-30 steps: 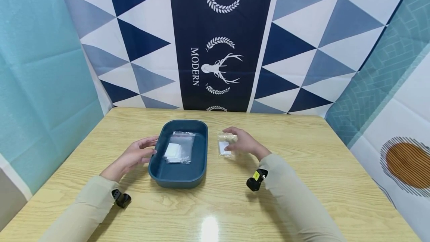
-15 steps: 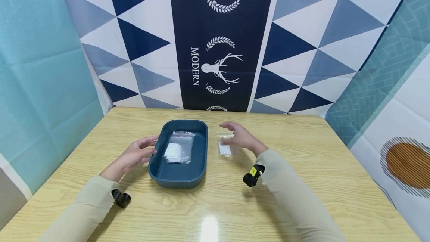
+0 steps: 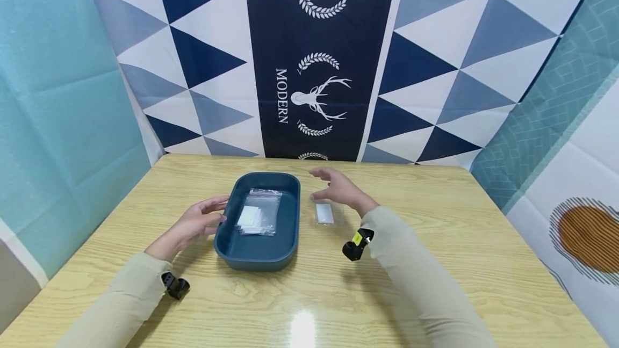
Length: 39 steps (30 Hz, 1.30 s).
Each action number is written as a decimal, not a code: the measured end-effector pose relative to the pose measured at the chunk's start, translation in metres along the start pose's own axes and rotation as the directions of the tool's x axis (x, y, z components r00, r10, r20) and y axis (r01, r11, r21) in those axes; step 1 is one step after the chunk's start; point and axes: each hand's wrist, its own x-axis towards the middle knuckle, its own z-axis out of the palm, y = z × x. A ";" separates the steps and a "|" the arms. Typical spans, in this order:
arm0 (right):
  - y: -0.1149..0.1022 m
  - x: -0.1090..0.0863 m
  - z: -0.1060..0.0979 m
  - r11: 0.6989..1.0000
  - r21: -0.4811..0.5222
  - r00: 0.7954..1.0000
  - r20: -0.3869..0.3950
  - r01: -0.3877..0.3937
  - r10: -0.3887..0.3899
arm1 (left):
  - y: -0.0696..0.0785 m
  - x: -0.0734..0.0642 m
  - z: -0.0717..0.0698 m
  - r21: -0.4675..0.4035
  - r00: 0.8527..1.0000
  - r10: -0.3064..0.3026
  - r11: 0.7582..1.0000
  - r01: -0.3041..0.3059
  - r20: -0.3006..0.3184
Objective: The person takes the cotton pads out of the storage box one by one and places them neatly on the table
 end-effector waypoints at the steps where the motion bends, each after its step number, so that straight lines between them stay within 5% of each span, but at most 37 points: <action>1: -0.001 0.001 0.000 1.000 0.006 1.000 -0.003 0.000 0.000 | 0.000 0.000 0.000 0.000 1.000 0.001 1.000 -0.001 0.001; 12: -0.013 0.010 0.003 0.998 0.043 0.997 -0.052 -0.046 0.048 | 0.002 0.000 -0.001 -0.019 0.999 0.022 1.000 -0.022 0.041; 39: -0.046 0.038 0.036 0.988 0.136 0.993 -0.085 -0.073 0.085 | 0.001 -0.002 0.000 -0.022 1.000 0.004 1.000 -0.004 0.022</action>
